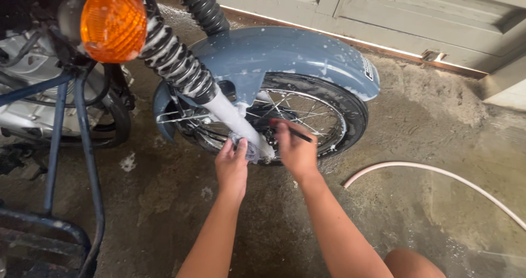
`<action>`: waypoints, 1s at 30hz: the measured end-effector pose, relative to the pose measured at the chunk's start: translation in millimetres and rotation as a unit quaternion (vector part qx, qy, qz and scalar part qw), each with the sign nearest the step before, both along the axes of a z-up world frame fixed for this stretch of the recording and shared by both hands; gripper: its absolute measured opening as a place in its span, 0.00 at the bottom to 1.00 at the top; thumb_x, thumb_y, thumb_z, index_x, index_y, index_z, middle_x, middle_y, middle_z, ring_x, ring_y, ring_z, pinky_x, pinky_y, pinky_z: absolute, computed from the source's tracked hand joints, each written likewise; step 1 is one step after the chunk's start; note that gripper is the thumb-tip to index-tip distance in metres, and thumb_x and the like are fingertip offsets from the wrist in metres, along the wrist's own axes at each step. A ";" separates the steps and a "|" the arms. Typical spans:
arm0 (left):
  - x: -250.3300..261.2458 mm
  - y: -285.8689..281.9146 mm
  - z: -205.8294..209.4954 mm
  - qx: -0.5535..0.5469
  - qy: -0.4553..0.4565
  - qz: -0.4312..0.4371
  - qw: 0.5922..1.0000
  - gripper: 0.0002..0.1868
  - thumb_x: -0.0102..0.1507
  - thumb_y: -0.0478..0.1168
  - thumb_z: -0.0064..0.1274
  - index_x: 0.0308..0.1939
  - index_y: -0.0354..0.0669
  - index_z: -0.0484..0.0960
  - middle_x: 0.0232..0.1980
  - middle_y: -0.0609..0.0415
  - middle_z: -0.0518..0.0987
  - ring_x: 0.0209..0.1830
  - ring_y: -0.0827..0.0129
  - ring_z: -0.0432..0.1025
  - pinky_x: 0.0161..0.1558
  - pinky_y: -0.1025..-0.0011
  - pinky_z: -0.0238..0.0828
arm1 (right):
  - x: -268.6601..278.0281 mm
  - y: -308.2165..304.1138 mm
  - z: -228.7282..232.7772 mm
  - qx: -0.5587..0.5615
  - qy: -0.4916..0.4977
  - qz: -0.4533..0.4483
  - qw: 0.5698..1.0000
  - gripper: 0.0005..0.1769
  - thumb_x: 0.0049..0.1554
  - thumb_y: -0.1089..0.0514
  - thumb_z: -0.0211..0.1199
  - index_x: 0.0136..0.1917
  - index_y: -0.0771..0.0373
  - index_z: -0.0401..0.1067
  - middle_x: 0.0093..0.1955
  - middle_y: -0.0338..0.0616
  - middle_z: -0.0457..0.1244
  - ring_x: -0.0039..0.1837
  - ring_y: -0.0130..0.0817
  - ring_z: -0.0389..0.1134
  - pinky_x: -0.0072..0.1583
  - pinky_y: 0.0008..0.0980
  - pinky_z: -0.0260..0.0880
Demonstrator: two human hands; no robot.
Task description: The person washes a motorcycle by wiping the headlight, front fender, fork, and wheel with a cloth and cleaning detailed areas with a brush.
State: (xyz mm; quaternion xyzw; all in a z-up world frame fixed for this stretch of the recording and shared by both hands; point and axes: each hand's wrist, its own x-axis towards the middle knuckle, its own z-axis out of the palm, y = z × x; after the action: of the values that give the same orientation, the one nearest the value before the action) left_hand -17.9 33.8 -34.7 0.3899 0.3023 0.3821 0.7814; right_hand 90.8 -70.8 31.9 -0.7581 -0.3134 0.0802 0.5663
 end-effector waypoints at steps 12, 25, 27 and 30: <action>2.1 -5.7 3.1 -0.015 -0.008 -0.009 1.000 0.22 0.67 0.39 0.53 0.62 0.29 0.75 0.58 0.51 0.80 0.50 0.73 0.75 0.49 0.71 0.75 | 9.9 -33.0 -26.6 0.127 0.042 -0.067 0.989 0.13 0.65 0.58 0.58 0.58 0.68 0.75 0.41 0.40 0.70 0.43 0.22 0.71 0.46 0.23 0.73; 2.7 -4.6 -0.6 -0.015 -0.004 -0.009 1.000 0.21 0.68 0.38 0.52 0.61 0.27 0.74 0.59 0.49 0.80 0.52 0.72 0.75 0.50 0.71 0.74 | 24.1 -59.7 -76.7 0.079 0.060 -0.132 0.986 0.15 0.66 0.59 0.56 0.57 0.72 0.76 0.37 0.44 0.70 0.40 0.28 0.72 0.46 0.26 0.71; 2.4 -5.4 0.2 -0.014 -0.003 -0.008 1.000 0.21 0.68 0.38 0.52 0.62 0.27 0.74 0.60 0.49 0.80 0.53 0.72 0.75 0.51 0.72 0.74 | 27.2 -63.1 -84.7 0.013 0.036 -0.151 0.988 0.16 0.66 0.59 0.55 0.56 0.73 0.77 0.36 0.45 0.70 0.39 0.30 0.73 0.45 0.26 0.72; 2.3 -5.5 4.0 -0.006 0.026 -0.006 1.000 0.22 0.68 0.39 0.52 0.63 0.29 0.75 0.59 0.50 0.80 0.52 0.72 0.74 0.49 0.70 0.72 | 30.0 -64.9 -91.8 0.026 0.119 -0.135 0.983 0.17 0.65 0.57 0.55 0.54 0.75 0.76 0.36 0.47 0.70 0.38 0.31 0.73 0.44 0.28 0.75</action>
State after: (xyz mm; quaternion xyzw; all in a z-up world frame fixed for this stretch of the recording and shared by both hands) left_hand -15.6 28.2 -30.7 0.3971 0.3218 0.3654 0.7780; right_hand 120.7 -135.7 -59.9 -0.7635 -0.1407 0.0840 0.6247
